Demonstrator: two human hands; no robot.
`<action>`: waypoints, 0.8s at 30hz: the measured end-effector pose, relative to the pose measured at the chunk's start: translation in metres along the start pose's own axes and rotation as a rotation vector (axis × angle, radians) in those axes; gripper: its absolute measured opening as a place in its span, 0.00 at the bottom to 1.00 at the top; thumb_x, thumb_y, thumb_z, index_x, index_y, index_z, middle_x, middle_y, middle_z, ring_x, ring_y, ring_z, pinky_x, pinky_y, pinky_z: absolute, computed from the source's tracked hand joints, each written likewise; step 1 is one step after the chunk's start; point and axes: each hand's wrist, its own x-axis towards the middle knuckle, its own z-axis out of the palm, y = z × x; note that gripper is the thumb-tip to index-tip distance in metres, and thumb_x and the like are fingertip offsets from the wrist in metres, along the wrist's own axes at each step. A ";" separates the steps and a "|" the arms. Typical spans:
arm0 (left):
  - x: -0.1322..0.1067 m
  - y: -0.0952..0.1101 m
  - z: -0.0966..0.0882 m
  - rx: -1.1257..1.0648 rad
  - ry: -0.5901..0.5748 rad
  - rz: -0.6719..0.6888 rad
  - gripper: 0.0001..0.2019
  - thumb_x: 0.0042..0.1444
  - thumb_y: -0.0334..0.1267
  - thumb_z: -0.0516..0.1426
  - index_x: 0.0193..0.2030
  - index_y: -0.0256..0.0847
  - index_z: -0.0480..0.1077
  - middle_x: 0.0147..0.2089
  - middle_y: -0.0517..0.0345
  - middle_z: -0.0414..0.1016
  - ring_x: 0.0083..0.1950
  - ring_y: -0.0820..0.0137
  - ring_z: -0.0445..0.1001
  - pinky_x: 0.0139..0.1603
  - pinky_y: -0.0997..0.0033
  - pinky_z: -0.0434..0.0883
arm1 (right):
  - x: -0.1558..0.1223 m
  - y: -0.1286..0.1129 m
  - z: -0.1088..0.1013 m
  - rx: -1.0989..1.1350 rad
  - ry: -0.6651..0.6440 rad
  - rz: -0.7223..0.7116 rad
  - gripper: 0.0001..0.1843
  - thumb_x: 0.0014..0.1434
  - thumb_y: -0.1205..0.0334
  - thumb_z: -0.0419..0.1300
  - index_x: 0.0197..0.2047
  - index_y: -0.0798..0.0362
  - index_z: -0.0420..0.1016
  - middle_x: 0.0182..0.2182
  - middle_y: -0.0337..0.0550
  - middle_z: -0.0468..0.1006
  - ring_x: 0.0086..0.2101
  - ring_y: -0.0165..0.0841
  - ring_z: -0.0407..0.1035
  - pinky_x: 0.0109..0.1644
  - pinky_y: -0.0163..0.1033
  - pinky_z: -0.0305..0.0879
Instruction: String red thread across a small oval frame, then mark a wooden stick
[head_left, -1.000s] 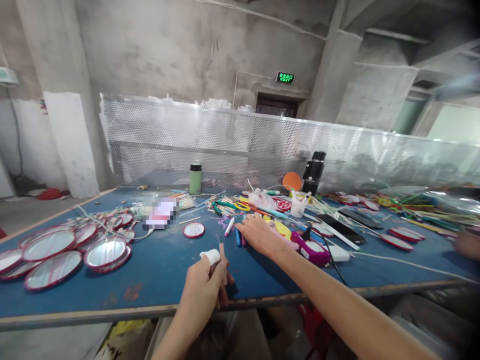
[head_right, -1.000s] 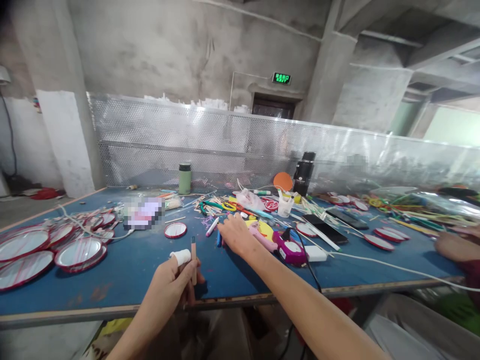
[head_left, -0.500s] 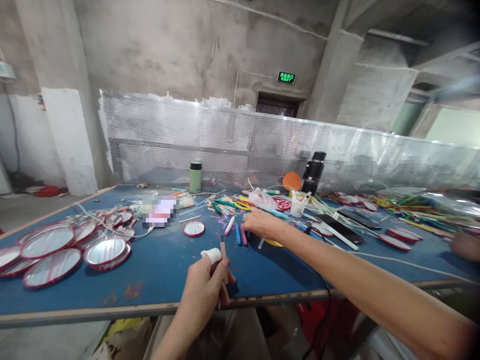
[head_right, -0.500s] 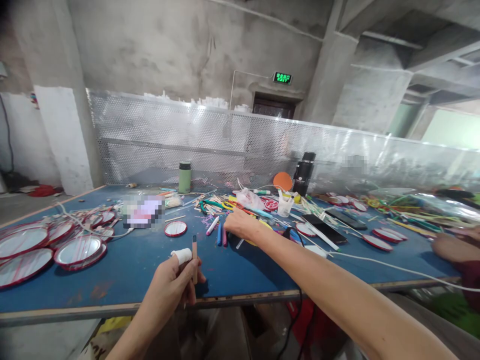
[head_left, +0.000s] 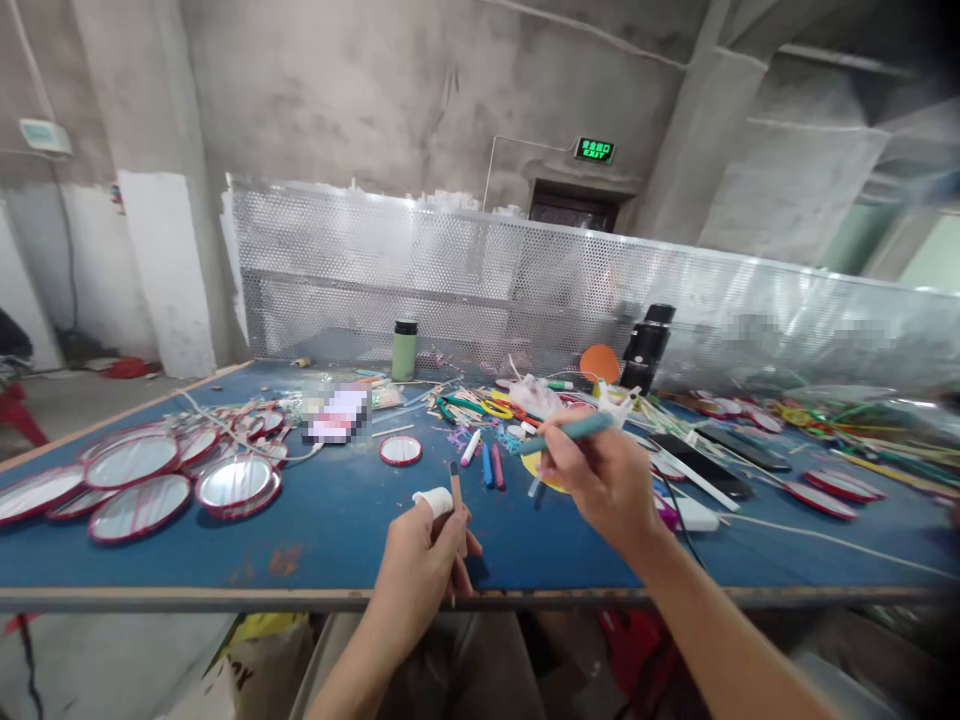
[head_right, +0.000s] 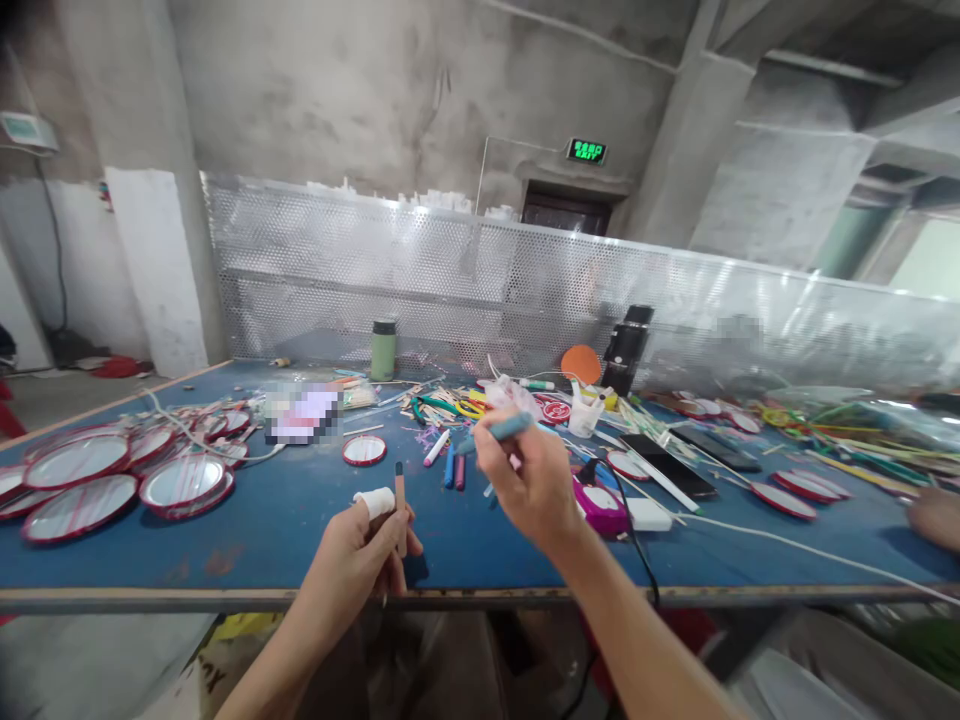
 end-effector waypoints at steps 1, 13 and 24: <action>0.000 0.001 0.000 0.007 0.002 0.003 0.15 0.58 0.49 0.55 0.28 0.40 0.66 0.18 0.64 0.70 0.13 0.75 0.69 0.13 0.80 0.60 | -0.013 -0.012 0.005 0.161 0.066 0.059 0.11 0.70 0.59 0.53 0.41 0.53 0.75 0.23 0.35 0.76 0.17 0.24 0.64 0.22 0.32 0.62; 0.001 0.004 0.001 0.044 0.005 0.014 0.18 0.58 0.55 0.55 0.29 0.42 0.66 0.13 0.65 0.68 0.13 0.71 0.68 0.14 0.77 0.63 | -0.067 -0.019 0.076 0.331 0.260 0.098 0.05 0.62 0.68 0.61 0.39 0.52 0.78 0.28 0.39 0.80 0.21 0.27 0.73 0.22 0.30 0.69; -0.003 0.002 0.000 0.118 -0.007 0.089 0.17 0.63 0.51 0.54 0.29 0.42 0.66 0.15 0.64 0.69 0.15 0.71 0.68 0.17 0.76 0.64 | -0.070 -0.024 0.074 0.242 0.220 0.017 0.06 0.63 0.70 0.59 0.41 0.51 0.76 0.29 0.38 0.79 0.24 0.27 0.74 0.27 0.30 0.71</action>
